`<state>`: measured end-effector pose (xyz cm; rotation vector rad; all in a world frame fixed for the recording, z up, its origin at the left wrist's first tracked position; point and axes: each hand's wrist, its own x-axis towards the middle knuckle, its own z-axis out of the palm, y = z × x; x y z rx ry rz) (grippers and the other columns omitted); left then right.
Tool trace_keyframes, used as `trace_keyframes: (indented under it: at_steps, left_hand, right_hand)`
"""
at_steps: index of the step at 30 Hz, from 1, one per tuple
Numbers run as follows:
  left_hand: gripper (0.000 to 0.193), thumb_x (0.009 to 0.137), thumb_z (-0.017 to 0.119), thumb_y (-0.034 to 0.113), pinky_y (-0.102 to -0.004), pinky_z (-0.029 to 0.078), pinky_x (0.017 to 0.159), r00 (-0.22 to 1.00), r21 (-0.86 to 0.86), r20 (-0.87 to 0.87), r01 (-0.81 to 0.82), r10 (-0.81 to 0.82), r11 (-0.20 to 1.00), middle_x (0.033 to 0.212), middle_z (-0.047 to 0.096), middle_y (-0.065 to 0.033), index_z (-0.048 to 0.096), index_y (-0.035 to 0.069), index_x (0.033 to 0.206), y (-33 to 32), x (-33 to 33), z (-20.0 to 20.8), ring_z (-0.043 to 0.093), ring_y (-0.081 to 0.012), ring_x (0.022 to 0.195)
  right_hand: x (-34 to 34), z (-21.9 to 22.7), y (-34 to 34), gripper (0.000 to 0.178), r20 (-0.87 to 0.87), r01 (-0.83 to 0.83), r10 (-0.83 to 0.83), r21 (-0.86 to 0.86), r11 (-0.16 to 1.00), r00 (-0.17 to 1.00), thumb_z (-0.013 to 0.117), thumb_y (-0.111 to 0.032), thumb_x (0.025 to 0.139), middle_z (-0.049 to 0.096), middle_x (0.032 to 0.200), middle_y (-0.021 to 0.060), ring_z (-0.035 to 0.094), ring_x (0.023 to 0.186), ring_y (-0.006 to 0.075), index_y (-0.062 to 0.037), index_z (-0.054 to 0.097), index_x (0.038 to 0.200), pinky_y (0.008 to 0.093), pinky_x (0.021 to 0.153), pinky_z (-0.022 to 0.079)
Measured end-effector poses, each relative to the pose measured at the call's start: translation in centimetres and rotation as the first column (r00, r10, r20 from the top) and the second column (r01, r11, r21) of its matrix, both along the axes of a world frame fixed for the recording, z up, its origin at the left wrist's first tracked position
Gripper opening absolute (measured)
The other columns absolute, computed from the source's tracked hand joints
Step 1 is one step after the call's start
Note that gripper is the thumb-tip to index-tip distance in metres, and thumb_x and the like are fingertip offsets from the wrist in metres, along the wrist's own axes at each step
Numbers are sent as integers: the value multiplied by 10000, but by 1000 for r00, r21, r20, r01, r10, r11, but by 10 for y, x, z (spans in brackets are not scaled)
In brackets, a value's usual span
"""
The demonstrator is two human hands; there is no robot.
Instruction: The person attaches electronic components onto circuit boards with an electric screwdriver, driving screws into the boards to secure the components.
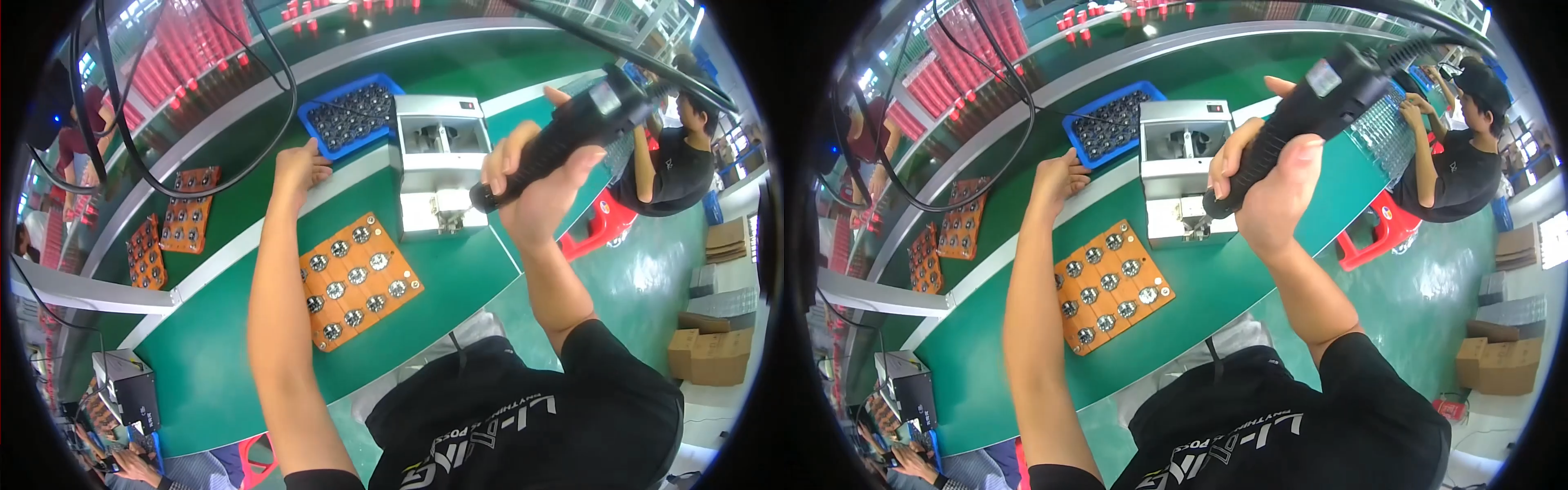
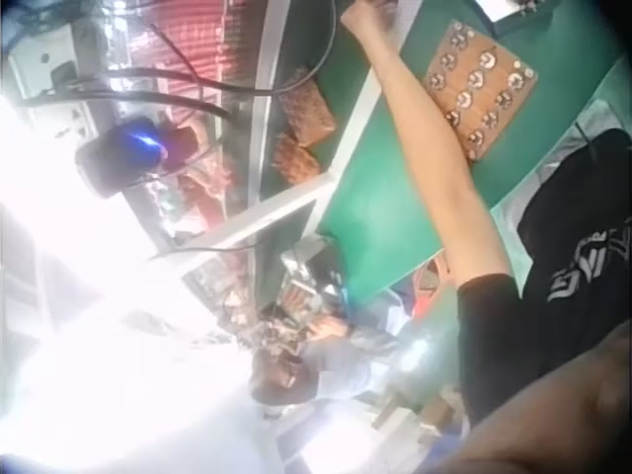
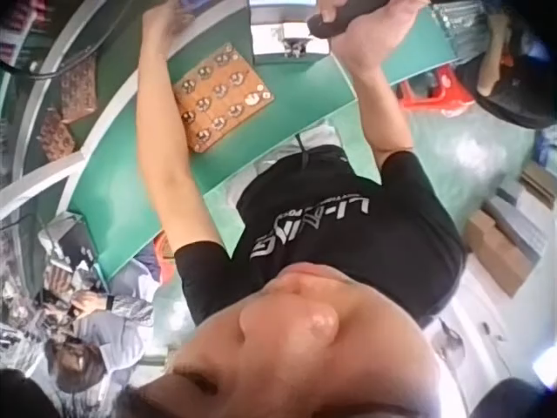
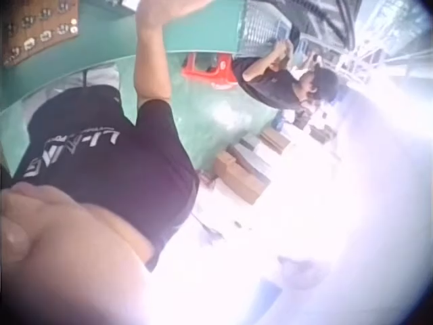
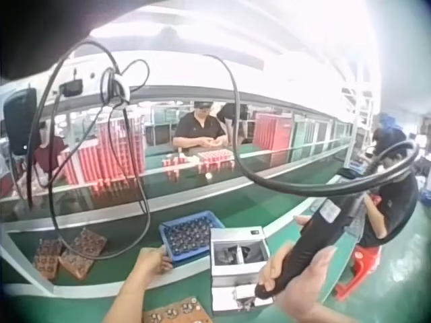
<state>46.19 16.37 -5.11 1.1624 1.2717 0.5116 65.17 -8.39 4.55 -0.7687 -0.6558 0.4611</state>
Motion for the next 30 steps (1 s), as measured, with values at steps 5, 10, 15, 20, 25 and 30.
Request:
trace_keyframes:
  at_steps: [5,10,15,20,25,30]
  left_hand:
    - [192,959,663,101,-276,495,520,995,119,-11,-100,102,988,727,654,-126,660,-72,876,5,14,-21,601,-155,530]
    - [140,939,688,70,-250,519,556,997,132,-25,-71,75,989,743,643,-98,669,-64,902,7,-8,-2,628,-151,587]
    - [148,940,689,78,-263,456,599,994,113,13,-107,106,988,767,582,-48,650,-59,902,-15,-52,15,556,-130,630]
    - [149,947,697,99,-245,435,591,978,164,-42,-196,206,967,723,579,-27,655,-43,933,-47,-106,20,539,-110,614]
    - [158,948,709,118,-213,475,578,955,156,-65,-276,288,948,720,603,-21,661,-32,940,-84,-148,22,568,-93,599]
    - [187,953,710,138,-201,485,544,920,217,-77,-362,386,907,715,632,-32,663,-42,979,-119,-186,27,608,-100,579]
  right_hand:
    - [8,-7,-1,874,167,-11,22,-66,998,986,414,-770,938,490,644,78,448,442,177,-61,324,1441,342,491,428]
    - [12,-17,0,859,259,-45,69,-99,994,963,447,-743,947,512,654,89,490,475,172,-7,327,1373,315,484,442]
    - [12,-29,7,732,309,-104,119,-65,993,944,509,-644,981,528,650,85,512,480,153,5,364,1288,268,459,424]
    - [11,-35,11,570,301,-95,123,-105,990,946,495,-540,1036,527,614,64,503,467,130,-6,421,1221,260,458,428]
    - [17,-30,13,561,223,-126,181,-241,962,958,447,-551,1049,509,596,65,477,442,130,-9,424,1193,272,459,427]
    - [10,-44,10,690,79,-226,250,-232,946,965,406,-726,976,451,610,43,446,439,152,-96,409,1257,317,491,416]
